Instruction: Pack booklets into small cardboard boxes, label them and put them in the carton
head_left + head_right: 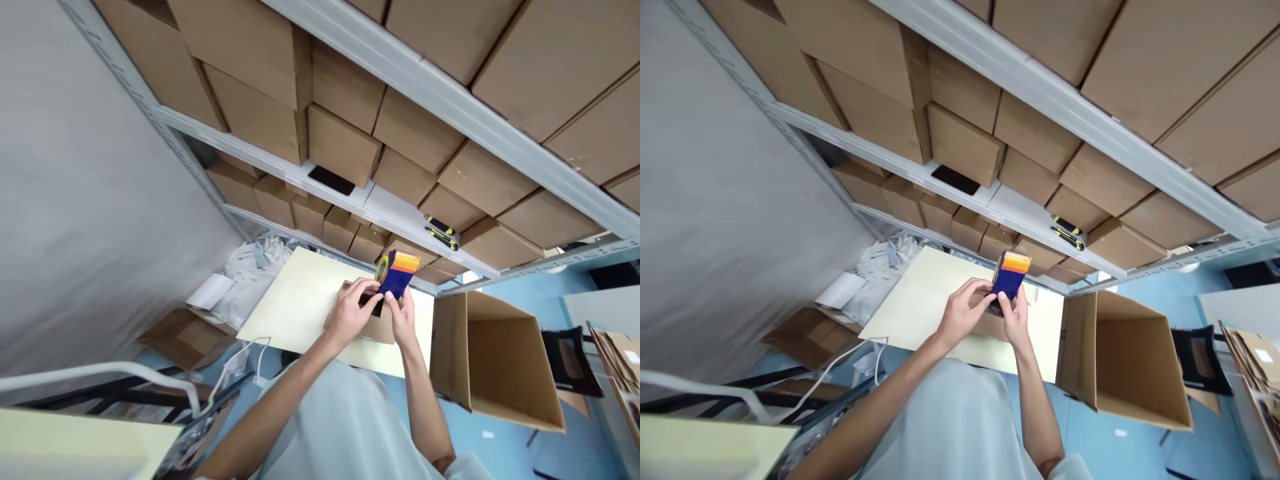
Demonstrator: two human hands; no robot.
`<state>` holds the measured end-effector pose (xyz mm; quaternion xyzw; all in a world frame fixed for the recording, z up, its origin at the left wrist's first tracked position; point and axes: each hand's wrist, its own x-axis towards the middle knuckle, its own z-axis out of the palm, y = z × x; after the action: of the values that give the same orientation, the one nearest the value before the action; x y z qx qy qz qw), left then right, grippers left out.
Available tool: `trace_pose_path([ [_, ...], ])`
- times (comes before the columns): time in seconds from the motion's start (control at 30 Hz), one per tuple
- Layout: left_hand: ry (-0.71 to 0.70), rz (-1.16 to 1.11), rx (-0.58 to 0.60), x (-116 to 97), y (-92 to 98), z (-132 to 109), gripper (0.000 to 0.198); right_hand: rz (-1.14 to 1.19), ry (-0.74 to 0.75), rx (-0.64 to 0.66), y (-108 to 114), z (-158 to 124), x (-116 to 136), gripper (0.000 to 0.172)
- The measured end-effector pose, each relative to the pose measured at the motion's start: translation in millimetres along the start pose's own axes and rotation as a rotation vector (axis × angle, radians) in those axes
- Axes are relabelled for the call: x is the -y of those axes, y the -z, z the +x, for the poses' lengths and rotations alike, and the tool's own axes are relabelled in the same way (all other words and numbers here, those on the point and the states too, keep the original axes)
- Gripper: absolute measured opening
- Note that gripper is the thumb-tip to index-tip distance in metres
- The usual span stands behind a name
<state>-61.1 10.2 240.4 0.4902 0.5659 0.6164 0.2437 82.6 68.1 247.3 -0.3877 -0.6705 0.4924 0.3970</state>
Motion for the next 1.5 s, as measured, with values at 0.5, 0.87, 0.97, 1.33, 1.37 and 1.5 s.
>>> trace_pose_path([
  [0.5,-0.087,0.012,0.019,-47.1,56.7,-14.6,0.029,-0.09,-0.005,0.107,10.2,-24.4,34.2,0.046],
  [0.87,-0.247,0.087,0.213,-86.3,104.1,32.4,0.015,-0.475,0.473,0.258,26.1,-26.2,41.5,0.007],
  [0.97,-0.273,0.091,0.225,-83.4,103.5,31.1,0.01,-0.493,0.533,0.265,29.1,-25.9,40.7,0.01],
  [1.33,-0.315,0.132,0.296,-78.6,91.7,31.1,0.012,-0.635,0.567,0.281,44.8,-26.4,31.2,0.007],
  [1.37,-0.306,0.138,0.306,-78.0,90.7,30.0,0.012,-0.639,0.556,0.287,46.2,-27.3,30.3,0.008],
  [1.5,-0.237,0.151,0.359,-71.6,87.6,23.0,0.014,-0.654,0.468,0.351,53.5,-33.4,24.3,0.012],
])
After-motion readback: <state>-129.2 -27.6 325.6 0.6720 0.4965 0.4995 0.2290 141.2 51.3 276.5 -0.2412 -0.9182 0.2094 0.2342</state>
